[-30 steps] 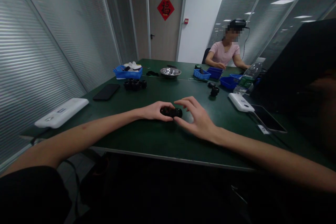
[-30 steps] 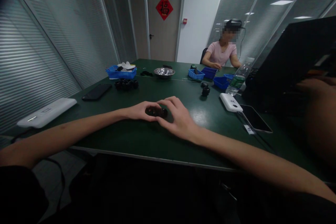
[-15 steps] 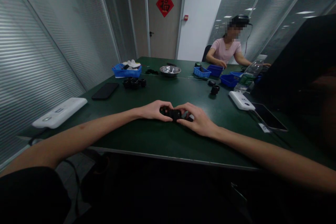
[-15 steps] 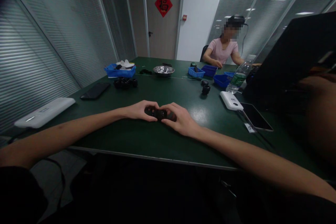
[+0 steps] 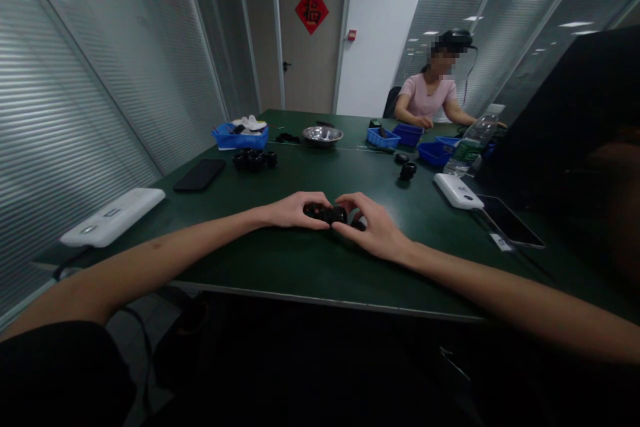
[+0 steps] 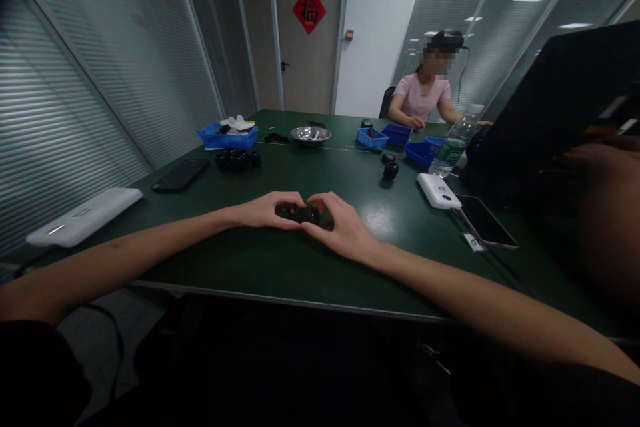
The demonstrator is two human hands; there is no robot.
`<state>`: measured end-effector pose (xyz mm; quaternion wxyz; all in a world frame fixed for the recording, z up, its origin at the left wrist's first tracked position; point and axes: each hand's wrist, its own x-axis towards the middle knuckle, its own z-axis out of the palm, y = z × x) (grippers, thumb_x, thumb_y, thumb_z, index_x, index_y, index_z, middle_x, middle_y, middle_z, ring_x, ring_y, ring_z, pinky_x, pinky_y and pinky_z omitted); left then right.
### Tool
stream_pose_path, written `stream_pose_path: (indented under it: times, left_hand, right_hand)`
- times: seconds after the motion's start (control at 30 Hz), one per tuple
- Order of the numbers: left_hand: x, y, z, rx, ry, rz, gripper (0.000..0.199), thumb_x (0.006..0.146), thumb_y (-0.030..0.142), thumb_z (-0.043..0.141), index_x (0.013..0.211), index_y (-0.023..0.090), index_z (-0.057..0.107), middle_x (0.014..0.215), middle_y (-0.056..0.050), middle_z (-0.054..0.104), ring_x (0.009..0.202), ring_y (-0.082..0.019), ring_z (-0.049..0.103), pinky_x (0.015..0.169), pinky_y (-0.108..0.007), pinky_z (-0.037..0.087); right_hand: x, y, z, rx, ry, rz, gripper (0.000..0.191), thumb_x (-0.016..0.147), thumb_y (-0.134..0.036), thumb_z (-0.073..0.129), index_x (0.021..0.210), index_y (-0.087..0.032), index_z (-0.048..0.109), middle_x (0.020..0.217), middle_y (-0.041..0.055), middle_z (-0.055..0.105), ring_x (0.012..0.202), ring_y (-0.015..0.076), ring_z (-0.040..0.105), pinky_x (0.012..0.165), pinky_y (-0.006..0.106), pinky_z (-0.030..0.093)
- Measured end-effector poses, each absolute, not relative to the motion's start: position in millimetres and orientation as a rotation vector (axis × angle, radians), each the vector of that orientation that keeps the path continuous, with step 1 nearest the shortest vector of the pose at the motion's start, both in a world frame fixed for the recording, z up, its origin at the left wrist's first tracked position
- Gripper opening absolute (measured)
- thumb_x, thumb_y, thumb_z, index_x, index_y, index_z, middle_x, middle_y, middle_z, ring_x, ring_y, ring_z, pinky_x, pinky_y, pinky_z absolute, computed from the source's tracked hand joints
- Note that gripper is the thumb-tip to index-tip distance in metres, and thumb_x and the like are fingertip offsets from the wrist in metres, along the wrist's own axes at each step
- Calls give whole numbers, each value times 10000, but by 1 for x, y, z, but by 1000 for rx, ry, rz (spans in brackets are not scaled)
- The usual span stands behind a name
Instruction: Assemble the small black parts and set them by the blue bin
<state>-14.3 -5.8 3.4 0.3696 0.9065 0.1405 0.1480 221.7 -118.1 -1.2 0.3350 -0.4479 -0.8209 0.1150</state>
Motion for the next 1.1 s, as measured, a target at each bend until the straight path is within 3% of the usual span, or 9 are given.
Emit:
stream_pose_path:
  times: [0.13,0.3,0.37,0.47,0.6,0.77,0.93,1.1]
  left_hand:
    - [-14,-6,4,2319,344,386,375,866,451,735,1153,212,691,1095,-50,609,983,-202,568,839,-324,450]
    - [-14,-5,3,2333,336,368,373,873,456,732,1144,203,690,1063,-44,608,971,-199,567,853,-322,445]
    - [-14,-5,3,2340,343,365,381,885,469,716,1156,201,691,1071,-47,611,976,-201,569,857,-321,440]
    - [-14,-5,3,2335,357,374,409,896,478,699,1201,206,682,1104,-54,617,983,-203,569,849,-318,437]
    - [-15,-5,4,2335,354,366,398,891,473,707,1187,208,682,1107,-50,611,987,-199,563,850,-315,437]
    - [-14,-7,4,2325,358,357,397,880,487,708,1153,201,679,1082,-46,608,981,-202,565,863,-320,439]
    - [-15,-6,5,2331,382,357,411,882,502,694,1165,205,675,1092,-51,613,997,-211,564,864,-324,436]
    - [-17,-3,5,2314,467,353,465,900,505,667,1262,212,646,1141,-59,629,920,-194,559,772,-308,417]
  right_hand:
    - [222,-118,-2,-1246,-2183,317,292,993,-423,613,1194,-211,604,1020,57,674,836,202,640,714,352,533]
    - [223,-118,-3,-1097,-2256,244,312,952,-271,656,1253,-233,582,1230,99,596,1024,236,634,863,402,559]
    - [222,-117,-3,-1072,-2248,247,339,943,-285,668,1266,-243,574,1252,99,584,1078,248,625,886,407,561]
    - [221,-117,-2,-1160,-2163,242,422,940,-401,685,1300,-232,546,1208,99,618,1038,252,640,832,399,565]
    - [221,-118,-1,-1231,-2198,268,310,989,-394,616,1236,-212,577,1080,75,670,877,217,649,769,380,545]
    - [223,-119,-4,-1136,-2261,220,366,939,-256,666,1285,-213,558,1232,107,614,976,231,642,852,398,549]
    - [227,-115,0,-1127,-2247,223,342,933,-283,672,1258,-227,580,1204,95,636,991,243,653,865,410,559]
    - [241,-103,7,-1190,-2082,244,363,901,-330,702,1227,-220,586,1128,85,669,1007,259,659,815,416,582]
